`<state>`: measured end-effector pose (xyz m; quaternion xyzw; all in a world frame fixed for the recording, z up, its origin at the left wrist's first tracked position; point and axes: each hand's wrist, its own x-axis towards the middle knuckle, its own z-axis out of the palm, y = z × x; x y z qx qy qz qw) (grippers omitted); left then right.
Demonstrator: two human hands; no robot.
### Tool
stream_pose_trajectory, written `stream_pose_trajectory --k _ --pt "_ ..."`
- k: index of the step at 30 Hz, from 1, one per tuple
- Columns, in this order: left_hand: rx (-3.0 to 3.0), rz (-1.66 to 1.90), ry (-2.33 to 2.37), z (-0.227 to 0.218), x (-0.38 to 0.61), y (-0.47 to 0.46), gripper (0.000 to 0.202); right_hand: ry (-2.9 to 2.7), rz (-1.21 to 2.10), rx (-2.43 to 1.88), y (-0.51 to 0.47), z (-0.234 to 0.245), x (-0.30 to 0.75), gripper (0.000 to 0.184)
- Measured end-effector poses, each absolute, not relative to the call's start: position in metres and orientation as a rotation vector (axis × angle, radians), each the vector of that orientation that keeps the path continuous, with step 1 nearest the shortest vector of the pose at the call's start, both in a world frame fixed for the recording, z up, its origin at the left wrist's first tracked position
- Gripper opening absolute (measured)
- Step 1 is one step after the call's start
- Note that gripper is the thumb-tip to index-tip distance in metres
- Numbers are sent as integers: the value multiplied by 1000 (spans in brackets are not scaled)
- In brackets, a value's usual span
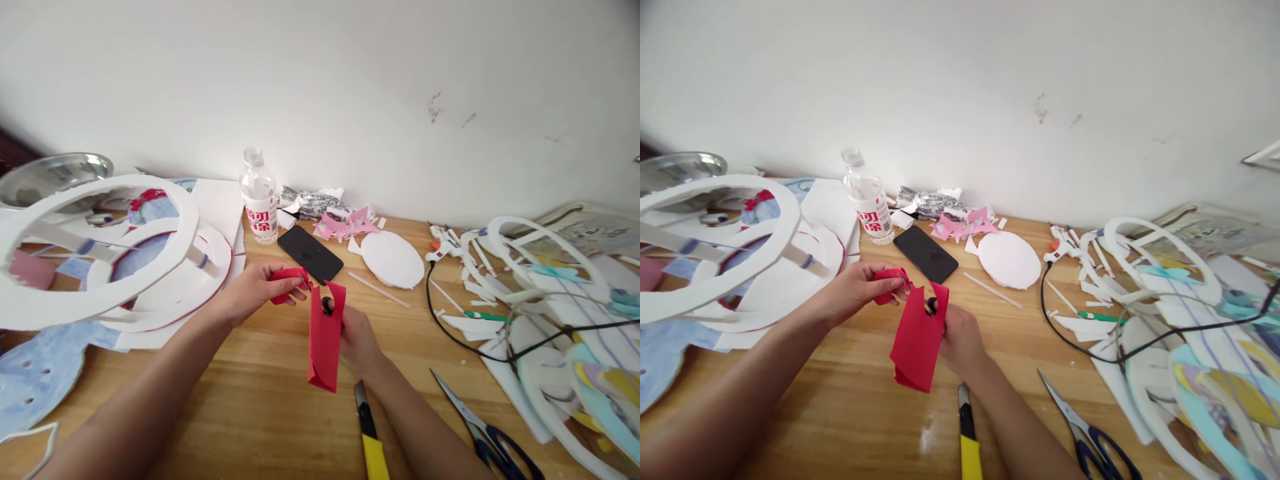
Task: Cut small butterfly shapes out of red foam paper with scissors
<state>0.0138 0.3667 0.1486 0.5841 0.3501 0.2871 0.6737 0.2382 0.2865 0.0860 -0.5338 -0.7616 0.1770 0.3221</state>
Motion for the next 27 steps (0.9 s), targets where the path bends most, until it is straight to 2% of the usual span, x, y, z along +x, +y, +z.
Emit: stream_pose_trajectory --k 6,15,20,27 --pt "1421 630 786 157 15 365 21 -2004 421 -1377 286 92 236 11" --pt "1650 557 932 171 9 360 18 -1995 544 -1462 284 97 234 4" --pt "1720 541 966 167 6 360 18 -1919 614 -1458 283 94 234 24" --pt "1468 702 841 158 13 364 28 -1818 698 -1461 284 91 236 31"
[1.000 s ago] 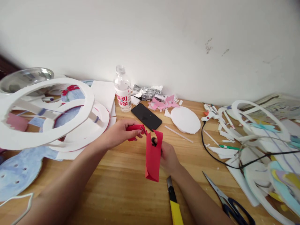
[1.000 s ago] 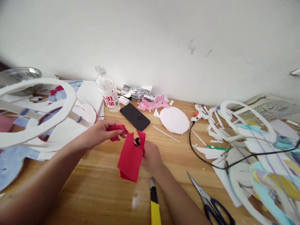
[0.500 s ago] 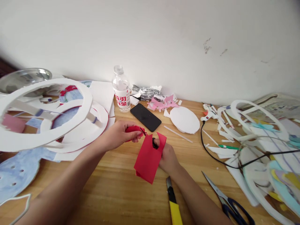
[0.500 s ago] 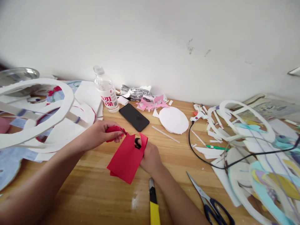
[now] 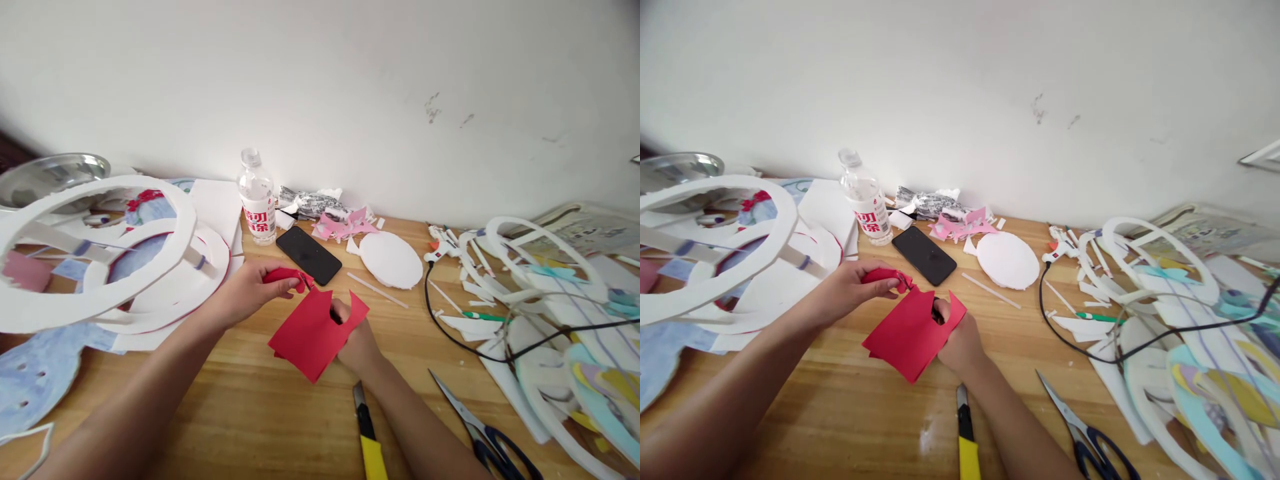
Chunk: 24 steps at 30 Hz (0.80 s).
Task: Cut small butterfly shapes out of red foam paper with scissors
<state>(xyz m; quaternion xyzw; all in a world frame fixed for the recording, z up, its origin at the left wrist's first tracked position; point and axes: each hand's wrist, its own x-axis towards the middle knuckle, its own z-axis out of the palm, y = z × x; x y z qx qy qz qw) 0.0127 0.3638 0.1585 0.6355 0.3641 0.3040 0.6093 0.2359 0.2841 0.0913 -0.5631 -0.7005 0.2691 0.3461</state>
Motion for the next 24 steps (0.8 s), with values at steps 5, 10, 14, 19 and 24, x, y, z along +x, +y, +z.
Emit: stream_pose_trajectory --k 5,10,14,19,24 --pt "1362 727 849 156 16 362 26 -1812 726 -1461 283 91 236 32" --pt "1362 707 867 159 17 359 22 -1795 741 -1488 284 89 234 30" --pt "1385 659 882 165 18 358 19 -1811 712 -1511 285 88 232 24" --pt "1469 620 816 170 13 359 20 -1851 630 -1496 286 88 234 19" --pt "1614 595 829 174 10 359 26 -1875 601 -1490 285 88 235 15"
